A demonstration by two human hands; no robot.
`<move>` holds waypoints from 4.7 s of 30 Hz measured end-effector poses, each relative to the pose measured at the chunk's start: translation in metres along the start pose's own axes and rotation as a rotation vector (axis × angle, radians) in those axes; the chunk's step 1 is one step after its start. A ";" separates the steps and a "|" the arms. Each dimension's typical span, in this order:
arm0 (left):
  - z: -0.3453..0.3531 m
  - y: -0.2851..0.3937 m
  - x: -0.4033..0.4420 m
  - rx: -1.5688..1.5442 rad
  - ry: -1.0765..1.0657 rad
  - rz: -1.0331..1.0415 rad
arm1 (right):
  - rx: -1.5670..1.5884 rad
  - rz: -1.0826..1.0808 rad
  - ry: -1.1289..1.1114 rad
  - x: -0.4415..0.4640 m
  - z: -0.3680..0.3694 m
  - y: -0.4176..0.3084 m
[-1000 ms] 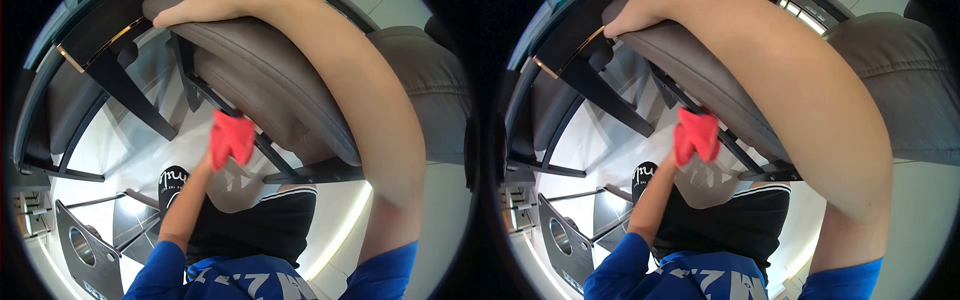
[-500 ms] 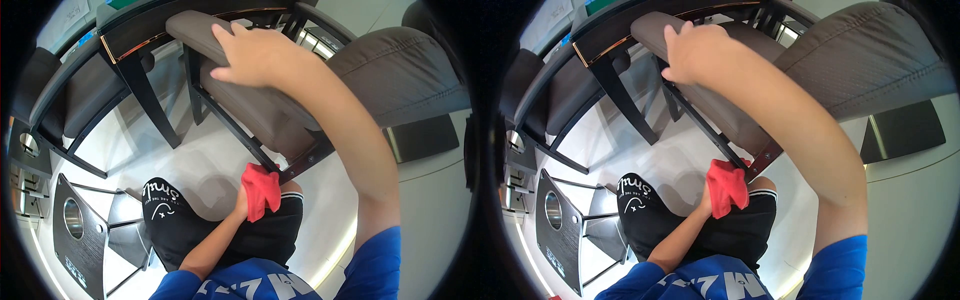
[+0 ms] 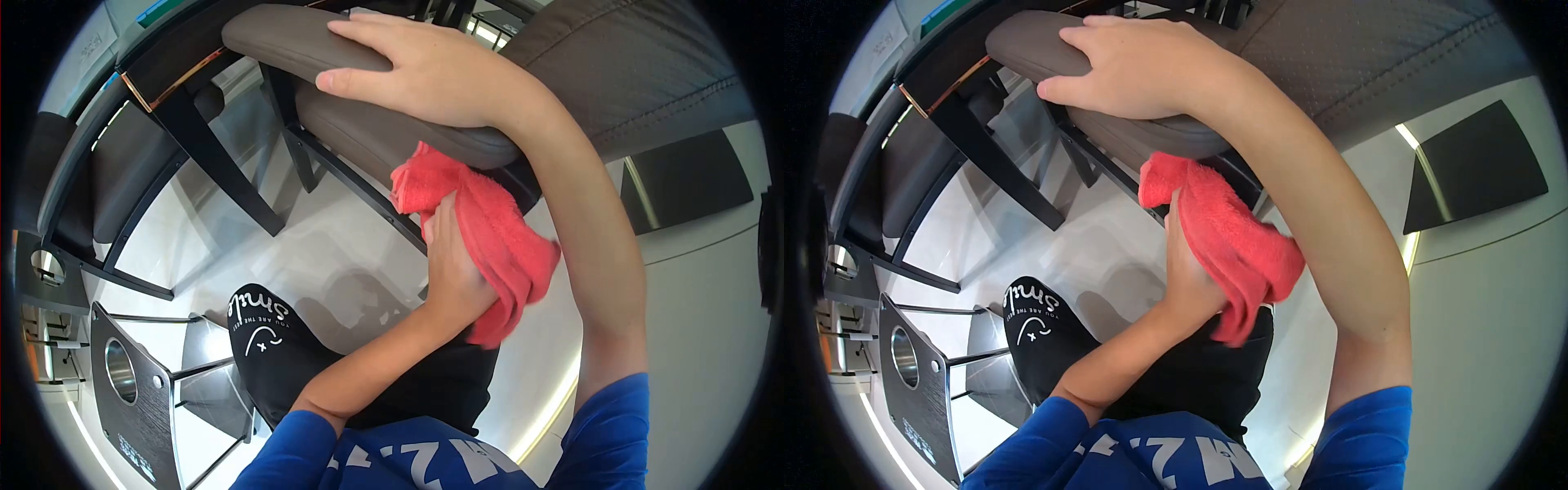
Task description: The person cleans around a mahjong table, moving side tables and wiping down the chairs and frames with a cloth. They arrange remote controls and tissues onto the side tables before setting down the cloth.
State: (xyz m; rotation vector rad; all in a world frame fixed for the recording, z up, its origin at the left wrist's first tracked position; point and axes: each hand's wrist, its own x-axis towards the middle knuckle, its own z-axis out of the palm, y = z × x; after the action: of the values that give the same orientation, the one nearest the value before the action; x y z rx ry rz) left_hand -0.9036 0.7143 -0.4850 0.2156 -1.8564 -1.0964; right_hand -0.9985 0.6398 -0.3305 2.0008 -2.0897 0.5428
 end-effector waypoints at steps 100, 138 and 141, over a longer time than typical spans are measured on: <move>-0.297 -0.040 -0.160 -0.194 -0.198 -0.744 | 1.445 0.535 -0.086 -0.196 0.274 -0.144; -0.516 0.007 -0.112 1.194 -0.478 -0.479 | 1.290 -0.042 -0.463 -0.100 0.243 -0.185; -0.522 0.003 -0.112 1.164 -0.492 -0.479 | 1.114 -0.144 -0.453 -0.076 0.242 -0.193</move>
State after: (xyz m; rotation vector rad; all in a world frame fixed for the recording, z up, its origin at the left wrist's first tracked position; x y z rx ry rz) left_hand -0.4299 0.4674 -0.4693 1.1808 -2.8038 -0.1979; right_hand -0.7760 0.6116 -0.5569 3.0395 -2.0131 1.6179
